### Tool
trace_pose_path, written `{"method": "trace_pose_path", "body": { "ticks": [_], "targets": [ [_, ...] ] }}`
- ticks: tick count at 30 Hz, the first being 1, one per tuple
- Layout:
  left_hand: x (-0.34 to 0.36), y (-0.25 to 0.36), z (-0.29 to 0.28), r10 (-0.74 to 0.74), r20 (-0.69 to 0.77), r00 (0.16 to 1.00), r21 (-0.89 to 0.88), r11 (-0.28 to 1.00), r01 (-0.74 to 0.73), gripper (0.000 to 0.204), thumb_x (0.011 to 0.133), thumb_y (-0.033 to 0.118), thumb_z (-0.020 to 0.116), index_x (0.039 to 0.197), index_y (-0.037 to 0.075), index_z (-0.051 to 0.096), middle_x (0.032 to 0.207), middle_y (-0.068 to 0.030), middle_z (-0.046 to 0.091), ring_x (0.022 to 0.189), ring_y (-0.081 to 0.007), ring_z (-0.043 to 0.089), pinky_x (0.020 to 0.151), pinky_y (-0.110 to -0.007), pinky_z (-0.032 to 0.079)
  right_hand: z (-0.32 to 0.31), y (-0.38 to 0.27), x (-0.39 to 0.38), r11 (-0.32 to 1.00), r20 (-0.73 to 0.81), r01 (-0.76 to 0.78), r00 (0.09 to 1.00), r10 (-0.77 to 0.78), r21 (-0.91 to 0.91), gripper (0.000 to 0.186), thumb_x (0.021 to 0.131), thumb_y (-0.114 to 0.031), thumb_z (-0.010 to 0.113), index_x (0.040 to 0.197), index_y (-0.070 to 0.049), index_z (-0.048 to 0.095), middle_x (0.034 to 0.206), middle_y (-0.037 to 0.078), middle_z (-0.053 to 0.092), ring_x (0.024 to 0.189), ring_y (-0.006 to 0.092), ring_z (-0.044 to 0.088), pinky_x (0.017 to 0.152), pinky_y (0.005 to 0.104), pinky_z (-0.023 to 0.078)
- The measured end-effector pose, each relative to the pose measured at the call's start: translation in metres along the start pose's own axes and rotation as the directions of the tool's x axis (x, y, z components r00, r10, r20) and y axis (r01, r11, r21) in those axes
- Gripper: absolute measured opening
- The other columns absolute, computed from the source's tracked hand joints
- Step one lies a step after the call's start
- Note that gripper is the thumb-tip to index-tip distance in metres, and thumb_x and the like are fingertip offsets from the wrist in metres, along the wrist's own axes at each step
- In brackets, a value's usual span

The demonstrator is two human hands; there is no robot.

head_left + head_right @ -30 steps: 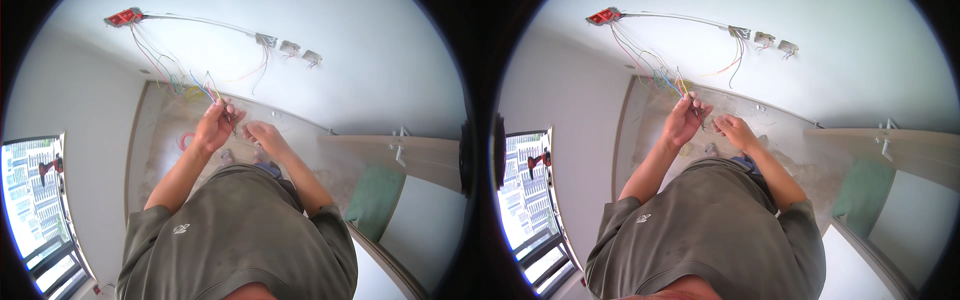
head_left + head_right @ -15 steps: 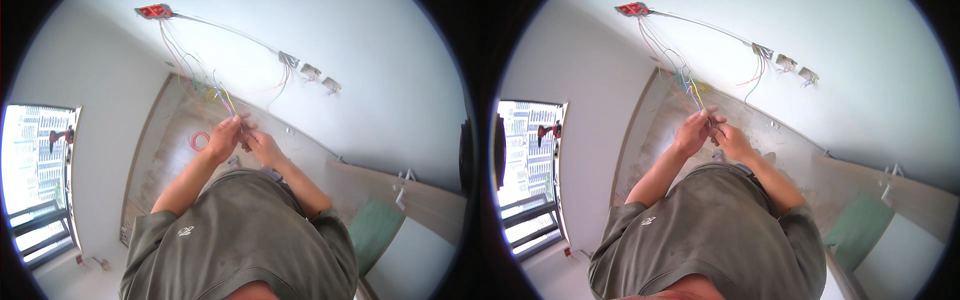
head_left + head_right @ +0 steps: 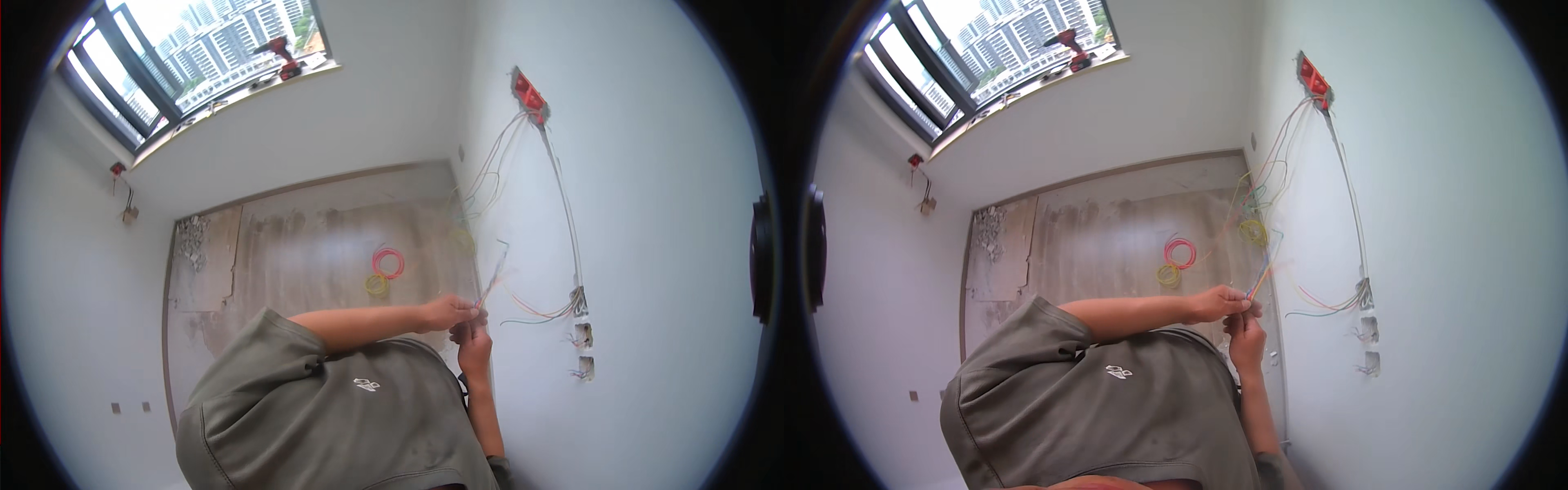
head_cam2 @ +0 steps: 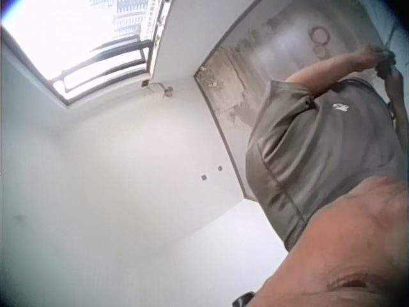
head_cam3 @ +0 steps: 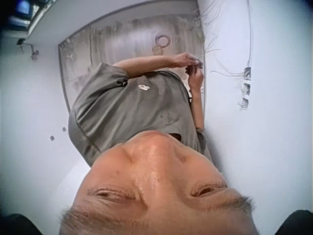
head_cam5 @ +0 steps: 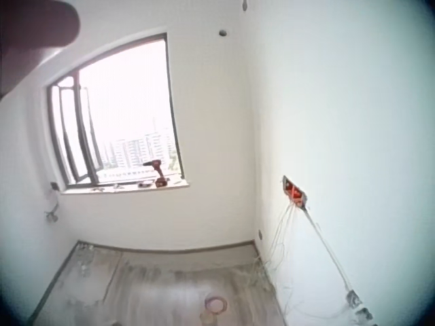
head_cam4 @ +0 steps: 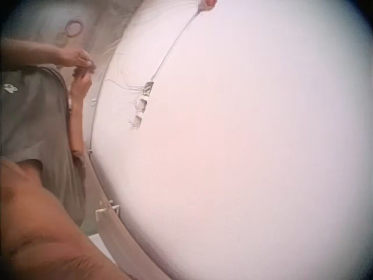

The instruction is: Organizing and pulling electrical wires into wall socket housings.

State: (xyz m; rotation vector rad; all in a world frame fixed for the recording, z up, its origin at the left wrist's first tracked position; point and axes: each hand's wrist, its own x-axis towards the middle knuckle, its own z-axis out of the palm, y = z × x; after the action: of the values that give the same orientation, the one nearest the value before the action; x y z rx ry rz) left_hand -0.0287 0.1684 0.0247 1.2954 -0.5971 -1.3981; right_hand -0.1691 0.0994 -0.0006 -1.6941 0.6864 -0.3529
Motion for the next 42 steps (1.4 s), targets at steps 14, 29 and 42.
{"method": "trace_pose_path", "body": {
  "ticks": [14,29,42],
  "targets": [
    [-0.008,-0.004,0.009,0.061,-0.111,0.992,0.262,0.965,-0.031,0.031,0.101,0.022,0.045,0.115,0.002,0.064,0.098,-0.0031,0.066,0.081,-0.0119,0.057,0.08,-0.029,0.048,-0.026,-0.001,-0.006,0.99,-0.016,-0.01,1.0,0.012,0.142,0.032,0.1,-0.025,0.048,0.084,0.0,0.061,0.075,0.005,0.064,0.065,0.0118,0.059,0.062,0.026,0.048],
    [-0.032,-0.059,-0.021,-0.099,-0.311,0.945,-0.228,0.973,0.027,0.025,0.101,0.024,0.049,0.106,0.004,0.063,0.092,-0.0011,0.062,0.088,-0.0127,0.06,0.083,-0.03,0.05,0.025,-0.007,0.013,0.699,0.337,0.373,0.921,-0.197,-0.61,0.024,0.094,-0.023,0.054,0.08,-0.004,0.058,0.076,0.019,0.064,0.071,0.041,0.062,0.06,0.051,0.046],
    [-0.218,-0.028,-0.182,-0.052,-0.079,0.996,0.55,0.831,0.087,0.027,0.096,0.025,0.048,0.094,0.002,0.061,0.078,-0.0099,0.058,0.076,-0.0201,0.056,0.073,-0.036,0.047,0.163,-0.054,0.061,0.313,0.753,0.866,0.496,-0.433,-0.391,0.041,0.073,-0.016,0.073,0.111,-0.008,0.06,0.078,0.011,0.061,0.079,0.0288,0.06,0.088,0.0426,0.046]
  ]
}}
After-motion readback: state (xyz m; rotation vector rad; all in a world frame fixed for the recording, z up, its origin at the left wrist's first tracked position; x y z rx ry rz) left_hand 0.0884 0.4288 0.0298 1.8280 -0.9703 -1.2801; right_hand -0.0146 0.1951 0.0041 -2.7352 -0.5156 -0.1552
